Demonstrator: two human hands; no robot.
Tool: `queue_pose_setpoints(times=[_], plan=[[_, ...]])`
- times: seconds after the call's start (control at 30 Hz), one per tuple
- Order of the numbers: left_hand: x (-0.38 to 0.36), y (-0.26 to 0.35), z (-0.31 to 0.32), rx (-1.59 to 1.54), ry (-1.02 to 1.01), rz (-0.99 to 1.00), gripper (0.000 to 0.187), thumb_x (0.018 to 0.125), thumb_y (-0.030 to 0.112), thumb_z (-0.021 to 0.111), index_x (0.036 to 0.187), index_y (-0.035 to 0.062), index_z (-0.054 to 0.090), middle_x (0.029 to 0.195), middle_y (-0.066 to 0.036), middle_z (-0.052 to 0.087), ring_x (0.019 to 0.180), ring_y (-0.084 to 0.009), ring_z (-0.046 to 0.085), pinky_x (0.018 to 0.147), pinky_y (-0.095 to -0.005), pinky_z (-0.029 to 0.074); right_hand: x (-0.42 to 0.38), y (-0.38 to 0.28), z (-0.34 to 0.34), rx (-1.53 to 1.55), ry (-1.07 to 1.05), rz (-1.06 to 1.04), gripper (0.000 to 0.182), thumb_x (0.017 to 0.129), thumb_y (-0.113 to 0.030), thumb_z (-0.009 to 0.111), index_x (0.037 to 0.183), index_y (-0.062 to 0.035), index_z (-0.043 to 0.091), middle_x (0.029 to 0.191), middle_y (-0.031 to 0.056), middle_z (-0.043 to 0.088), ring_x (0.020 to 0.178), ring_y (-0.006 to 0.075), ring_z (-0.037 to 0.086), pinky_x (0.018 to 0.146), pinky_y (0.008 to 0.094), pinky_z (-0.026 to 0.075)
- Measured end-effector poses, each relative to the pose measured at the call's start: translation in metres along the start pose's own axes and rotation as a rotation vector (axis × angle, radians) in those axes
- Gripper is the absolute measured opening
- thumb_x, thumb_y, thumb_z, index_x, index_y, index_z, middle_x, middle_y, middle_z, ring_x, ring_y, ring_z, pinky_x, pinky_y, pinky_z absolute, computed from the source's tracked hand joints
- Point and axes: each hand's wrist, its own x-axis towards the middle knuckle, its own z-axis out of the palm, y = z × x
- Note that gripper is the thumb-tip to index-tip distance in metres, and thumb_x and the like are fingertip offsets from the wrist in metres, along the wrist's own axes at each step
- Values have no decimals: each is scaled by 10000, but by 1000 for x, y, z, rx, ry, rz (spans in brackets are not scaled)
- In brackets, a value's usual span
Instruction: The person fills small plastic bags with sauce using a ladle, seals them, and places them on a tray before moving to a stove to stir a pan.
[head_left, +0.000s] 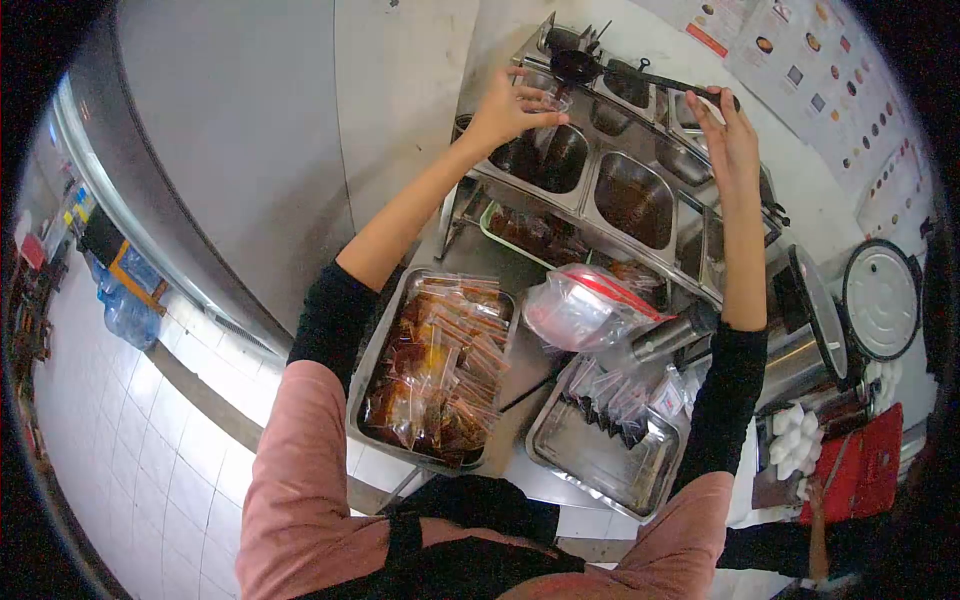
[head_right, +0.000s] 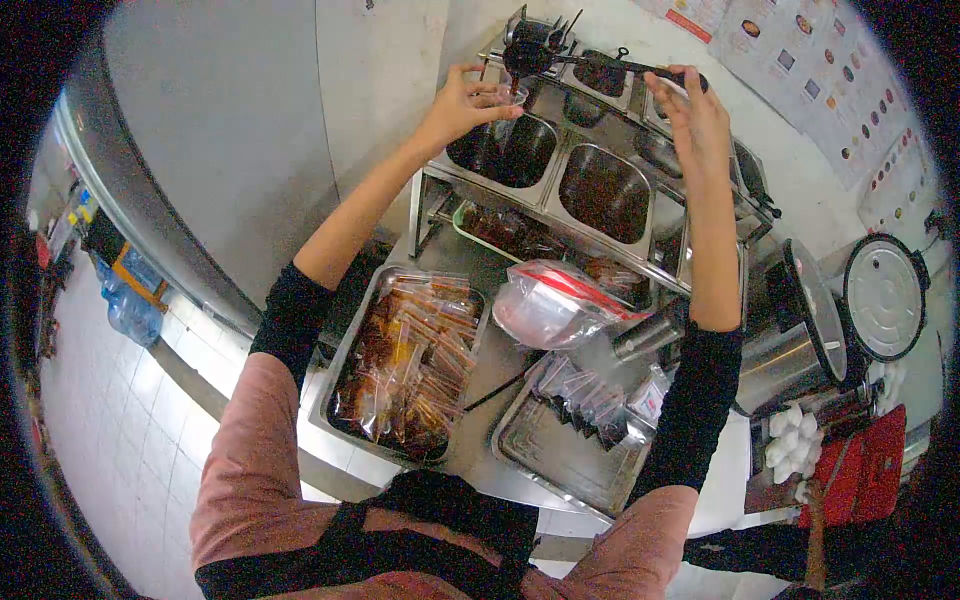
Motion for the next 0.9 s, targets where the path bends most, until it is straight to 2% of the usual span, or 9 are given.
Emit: queue_pose_setpoints(times=[0.4,0.63,0.9], plan=[[1,2,2,38,13,-31,969,575,347,837,1202,-46,211,995,-226,583,916,-249,601,818,-329,474,-12,-12,20,-177,-139,-134,273,917,-217,486,943,50,537,963,152,586,897,291,615,842,366,494],[0,5,3,71,20,51,980,574,341,836,1209,-62,208,949,-208,609,899,-251,615,791,-327,485,-14,-11,21,-198,-182,-158,263,920,-215,482,945,42,532,935,116,572,886,280,617,817,356,502],[1,0,2,166,58,138,937,586,370,823,1189,-49,241,905,-201,633,857,-235,629,767,-310,490,-21,-9,22,-220,-175,-199,266,923,-209,476,961,47,534,940,128,581,867,267,621,804,337,508]])
